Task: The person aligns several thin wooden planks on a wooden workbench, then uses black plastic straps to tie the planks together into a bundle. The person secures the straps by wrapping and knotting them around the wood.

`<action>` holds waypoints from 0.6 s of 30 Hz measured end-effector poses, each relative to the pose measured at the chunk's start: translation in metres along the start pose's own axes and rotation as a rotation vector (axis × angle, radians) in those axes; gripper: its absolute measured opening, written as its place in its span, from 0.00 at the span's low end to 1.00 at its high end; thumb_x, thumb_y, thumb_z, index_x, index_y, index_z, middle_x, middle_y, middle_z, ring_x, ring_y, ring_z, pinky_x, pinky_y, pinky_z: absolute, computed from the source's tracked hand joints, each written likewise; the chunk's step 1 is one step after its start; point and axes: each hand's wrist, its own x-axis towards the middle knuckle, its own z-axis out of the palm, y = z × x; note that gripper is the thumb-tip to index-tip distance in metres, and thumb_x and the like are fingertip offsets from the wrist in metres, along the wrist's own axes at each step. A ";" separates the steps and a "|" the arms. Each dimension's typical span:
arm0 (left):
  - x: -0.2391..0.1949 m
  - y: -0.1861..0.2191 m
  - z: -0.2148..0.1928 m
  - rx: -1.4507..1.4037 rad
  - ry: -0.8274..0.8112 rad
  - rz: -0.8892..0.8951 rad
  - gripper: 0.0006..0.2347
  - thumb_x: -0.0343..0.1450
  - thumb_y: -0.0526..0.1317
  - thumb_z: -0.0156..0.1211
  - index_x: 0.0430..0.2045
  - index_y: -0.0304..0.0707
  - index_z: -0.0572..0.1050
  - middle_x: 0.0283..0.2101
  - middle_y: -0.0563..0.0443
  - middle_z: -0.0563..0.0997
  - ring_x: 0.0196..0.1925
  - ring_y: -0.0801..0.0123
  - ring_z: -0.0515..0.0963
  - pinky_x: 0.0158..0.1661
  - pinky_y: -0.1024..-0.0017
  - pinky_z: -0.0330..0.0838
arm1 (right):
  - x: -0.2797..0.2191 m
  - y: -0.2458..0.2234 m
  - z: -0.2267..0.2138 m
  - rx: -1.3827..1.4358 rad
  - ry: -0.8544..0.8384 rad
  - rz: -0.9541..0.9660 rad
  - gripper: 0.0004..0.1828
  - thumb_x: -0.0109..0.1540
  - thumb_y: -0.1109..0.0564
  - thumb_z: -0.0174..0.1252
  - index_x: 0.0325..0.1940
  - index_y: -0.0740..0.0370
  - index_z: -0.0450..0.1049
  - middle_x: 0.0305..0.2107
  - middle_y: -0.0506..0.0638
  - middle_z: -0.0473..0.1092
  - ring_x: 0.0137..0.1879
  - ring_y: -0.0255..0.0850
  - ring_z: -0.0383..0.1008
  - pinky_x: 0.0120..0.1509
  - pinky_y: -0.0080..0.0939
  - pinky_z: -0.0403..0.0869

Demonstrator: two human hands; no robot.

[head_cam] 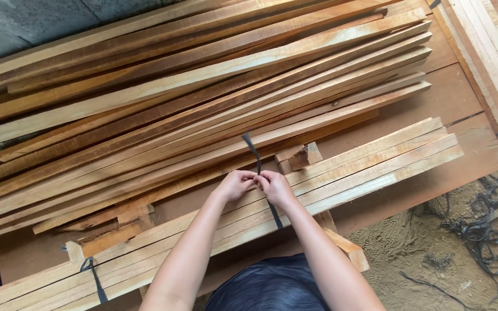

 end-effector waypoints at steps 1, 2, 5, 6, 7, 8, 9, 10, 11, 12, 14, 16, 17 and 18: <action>-0.003 0.004 0.001 0.000 -0.005 0.000 0.09 0.73 0.38 0.61 0.45 0.38 0.83 0.41 0.48 0.88 0.42 0.71 0.85 0.47 0.73 0.78 | -0.001 -0.003 -0.004 0.000 0.003 0.004 0.13 0.66 0.52 0.57 0.42 0.62 0.82 0.33 0.55 0.80 0.38 0.42 0.80 0.46 0.41 0.76; -0.009 0.007 0.002 0.047 0.065 -0.028 0.09 0.73 0.38 0.61 0.45 0.39 0.83 0.41 0.48 0.88 0.42 0.70 0.86 0.47 0.73 0.78 | -0.002 -0.006 -0.007 0.050 -0.018 0.039 0.13 0.65 0.52 0.59 0.43 0.62 0.83 0.32 0.54 0.80 0.37 0.40 0.79 0.45 0.40 0.76; -0.021 0.015 0.002 0.166 0.190 -0.015 0.09 0.72 0.38 0.62 0.43 0.41 0.84 0.43 0.48 0.88 0.43 0.68 0.86 0.48 0.72 0.78 | -0.003 -0.012 -0.012 0.103 -0.024 0.085 0.13 0.63 0.51 0.61 0.45 0.61 0.83 0.31 0.50 0.81 0.36 0.34 0.79 0.43 0.37 0.76; -0.025 0.017 0.004 0.236 0.245 0.023 0.09 0.71 0.38 0.63 0.42 0.41 0.85 0.44 0.48 0.87 0.43 0.67 0.86 0.48 0.71 0.78 | -0.005 -0.013 -0.013 0.106 -0.014 0.100 0.13 0.62 0.51 0.62 0.45 0.60 0.84 0.32 0.47 0.82 0.35 0.31 0.79 0.42 0.35 0.76; -0.030 0.020 0.002 0.233 0.246 0.022 0.09 0.71 0.38 0.63 0.42 0.41 0.85 0.44 0.48 0.87 0.43 0.67 0.86 0.48 0.71 0.78 | -0.007 -0.014 -0.013 0.104 -0.016 0.101 0.13 0.62 0.51 0.62 0.45 0.60 0.84 0.32 0.47 0.82 0.35 0.31 0.79 0.42 0.35 0.76; -0.035 0.023 -0.001 0.355 0.255 0.091 0.09 0.70 0.38 0.65 0.41 0.42 0.86 0.43 0.47 0.87 0.44 0.64 0.84 0.48 0.70 0.76 | -0.007 -0.015 -0.012 0.084 -0.009 0.112 0.13 0.62 0.51 0.62 0.45 0.61 0.84 0.30 0.49 0.81 0.34 0.34 0.77 0.41 0.37 0.75; -0.040 0.026 -0.005 0.477 0.262 0.160 0.09 0.69 0.38 0.67 0.40 0.42 0.87 0.43 0.45 0.87 0.45 0.61 0.83 0.49 0.69 0.75 | -0.008 -0.017 -0.011 0.064 -0.002 0.123 0.13 0.63 0.51 0.62 0.44 0.61 0.84 0.28 0.51 0.80 0.33 0.37 0.76 0.40 0.39 0.74; -0.041 0.029 -0.005 0.481 0.265 0.159 0.09 0.69 0.38 0.67 0.40 0.42 0.87 0.43 0.45 0.87 0.45 0.61 0.83 0.49 0.69 0.75 | -0.006 -0.014 -0.009 0.067 -0.004 0.120 0.13 0.63 0.51 0.62 0.44 0.61 0.84 0.28 0.51 0.80 0.33 0.37 0.76 0.40 0.39 0.74; -0.042 0.032 -0.004 0.351 0.226 0.043 0.09 0.71 0.39 0.65 0.42 0.42 0.85 0.43 0.47 0.88 0.45 0.64 0.84 0.49 0.70 0.76 | -0.004 -0.011 -0.008 0.047 0.008 0.082 0.13 0.63 0.51 0.61 0.43 0.62 0.83 0.28 0.52 0.80 0.33 0.37 0.77 0.41 0.39 0.74; -0.043 0.033 0.000 0.220 0.181 -0.072 0.09 0.72 0.39 0.62 0.44 0.41 0.83 0.43 0.48 0.88 0.44 0.68 0.86 0.49 0.72 0.77 | -0.004 -0.005 -0.007 0.028 0.022 0.051 0.14 0.64 0.50 0.61 0.41 0.63 0.83 0.28 0.52 0.80 0.34 0.38 0.78 0.41 0.38 0.75; -0.032 0.024 -0.001 0.042 0.091 -0.084 0.10 0.73 0.40 0.62 0.46 0.42 0.82 0.44 0.50 0.87 0.46 0.70 0.85 0.48 0.72 0.76 | 0.000 -0.001 -0.007 0.020 0.018 0.063 0.14 0.64 0.50 0.60 0.41 0.64 0.83 0.28 0.53 0.80 0.34 0.39 0.78 0.42 0.39 0.75; -0.024 0.018 0.000 -0.139 0.004 -0.096 0.11 0.73 0.40 0.61 0.47 0.42 0.80 0.45 0.52 0.87 0.47 0.72 0.84 0.48 0.72 0.76 | 0.002 0.001 -0.006 0.010 0.012 0.074 0.15 0.65 0.50 0.60 0.40 0.65 0.82 0.28 0.55 0.79 0.34 0.40 0.79 0.42 0.40 0.75; -0.021 0.017 0.000 -0.180 -0.012 -0.092 0.11 0.72 0.40 0.62 0.47 0.41 0.81 0.44 0.52 0.87 0.46 0.72 0.84 0.49 0.72 0.76 | 0.002 0.002 -0.005 0.009 0.005 0.072 0.14 0.65 0.50 0.59 0.40 0.64 0.82 0.28 0.54 0.80 0.35 0.40 0.79 0.42 0.40 0.76; -0.016 0.019 0.001 -0.221 -0.032 -0.085 0.11 0.71 0.39 0.63 0.46 0.40 0.82 0.43 0.51 0.87 0.46 0.72 0.84 0.51 0.73 0.77 | 0.003 0.002 -0.007 0.007 0.003 0.072 0.14 0.65 0.50 0.59 0.40 0.64 0.81 0.29 0.53 0.80 0.35 0.39 0.80 0.43 0.40 0.76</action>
